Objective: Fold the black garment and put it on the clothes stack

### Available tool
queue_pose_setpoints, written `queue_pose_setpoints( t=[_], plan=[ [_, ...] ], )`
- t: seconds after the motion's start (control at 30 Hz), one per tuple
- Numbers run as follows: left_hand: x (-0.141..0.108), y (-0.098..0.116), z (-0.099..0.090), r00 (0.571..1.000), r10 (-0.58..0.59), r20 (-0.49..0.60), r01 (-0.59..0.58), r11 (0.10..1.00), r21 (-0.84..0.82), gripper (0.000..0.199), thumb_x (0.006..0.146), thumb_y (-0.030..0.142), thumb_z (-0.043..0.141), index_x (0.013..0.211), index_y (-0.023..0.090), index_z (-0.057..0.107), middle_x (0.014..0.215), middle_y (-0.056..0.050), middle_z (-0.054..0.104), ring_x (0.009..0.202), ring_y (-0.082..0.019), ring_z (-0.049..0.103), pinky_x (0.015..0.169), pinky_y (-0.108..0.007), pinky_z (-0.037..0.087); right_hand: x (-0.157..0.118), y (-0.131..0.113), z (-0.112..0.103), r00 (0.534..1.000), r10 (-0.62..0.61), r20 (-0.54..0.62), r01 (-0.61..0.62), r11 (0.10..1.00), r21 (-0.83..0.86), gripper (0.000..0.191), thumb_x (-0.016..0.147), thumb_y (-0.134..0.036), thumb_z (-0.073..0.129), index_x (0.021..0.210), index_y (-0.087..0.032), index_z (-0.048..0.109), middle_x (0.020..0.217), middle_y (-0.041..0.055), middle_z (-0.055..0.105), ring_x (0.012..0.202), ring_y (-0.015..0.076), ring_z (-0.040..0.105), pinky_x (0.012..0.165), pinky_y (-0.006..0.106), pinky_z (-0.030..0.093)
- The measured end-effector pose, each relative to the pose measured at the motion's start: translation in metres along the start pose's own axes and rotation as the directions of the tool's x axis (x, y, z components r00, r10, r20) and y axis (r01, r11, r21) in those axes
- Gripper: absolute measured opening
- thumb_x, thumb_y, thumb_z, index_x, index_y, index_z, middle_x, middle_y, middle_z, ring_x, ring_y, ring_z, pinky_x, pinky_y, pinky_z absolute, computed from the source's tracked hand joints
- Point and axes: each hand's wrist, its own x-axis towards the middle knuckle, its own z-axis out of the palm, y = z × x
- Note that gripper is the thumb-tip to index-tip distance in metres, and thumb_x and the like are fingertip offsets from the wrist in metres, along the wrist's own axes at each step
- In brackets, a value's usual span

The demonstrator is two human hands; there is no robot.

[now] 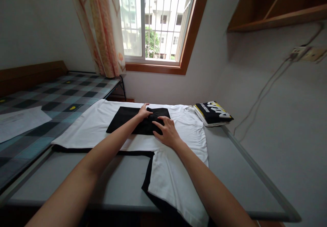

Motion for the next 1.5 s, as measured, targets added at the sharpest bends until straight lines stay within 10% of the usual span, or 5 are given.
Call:
queue_pose_setpoints(
  t=[0.57,0.73,0.93,1.17,1.5],
  plan=[
    [0.017,-0.002,-0.019,0.998,0.055,-0.041,-0.041,0.956,0.291,0.059,0.073,0.011,0.068,0.128,0.017,0.047,0.096,-0.006,0.066,0.077,-0.017,0.066,0.066,-0.026,0.055,0.009,-0.011,0.013,0.980,-0.027,0.199,0.047,0.995,-0.094,0.054,0.098,-0.046,0.037,0.146,-0.021,0.040,0.153,0.0093,0.036,0.144,0.0256,0.026,0.117,0.051,0.014],
    [0.019,0.001,-0.031,0.989,0.140,-0.054,-0.102,0.893,0.439,0.057,0.070,0.011,0.068,0.124,0.021,0.053,0.115,-0.009,0.065,0.110,-0.024,0.061,0.093,-0.032,0.047,0.019,-0.020,0.018,0.977,-0.048,0.209,0.072,0.992,-0.108,0.051,0.099,-0.043,0.036,0.145,-0.022,0.042,0.151,0.0092,0.040,0.142,0.0255,0.029,0.116,0.051,0.016],
    [0.011,0.000,-0.037,0.980,0.197,0.002,-0.146,0.722,0.677,0.047,0.080,0.019,0.060,0.127,0.021,0.054,0.110,-0.010,0.067,0.106,-0.025,0.062,0.090,-0.033,0.048,0.023,-0.029,0.028,0.980,-0.042,0.196,0.068,0.990,-0.124,0.049,0.099,-0.042,0.035,0.144,-0.022,0.043,0.149,0.0095,0.042,0.141,0.0262,0.031,0.116,0.053,0.018],
    [-0.012,-0.008,-0.032,0.874,0.482,0.064,-0.391,0.620,0.680,0.031,0.092,0.029,0.048,0.116,0.019,0.065,0.126,-0.009,0.060,0.116,-0.023,0.057,0.100,-0.034,0.044,0.019,-0.025,0.029,0.984,-0.051,0.172,0.064,0.996,-0.068,0.052,0.097,-0.045,0.040,0.141,-0.019,0.047,0.148,0.0118,0.044,0.140,0.0275,0.033,0.116,0.053,0.019],
    [-0.038,-0.049,-0.020,0.807,0.515,0.289,-0.533,0.424,0.732,0.043,0.096,0.025,0.036,0.136,0.017,0.051,0.144,-0.009,0.050,0.135,-0.024,0.042,0.110,-0.042,0.033,0.020,-0.020,0.018,1.000,0.000,-0.020,0.005,0.969,0.248,0.036,0.096,-0.023,0.038,0.120,-0.019,0.064,0.131,0.0082,0.061,0.129,0.0182,0.049,0.114,0.040,0.032]
  ],
)
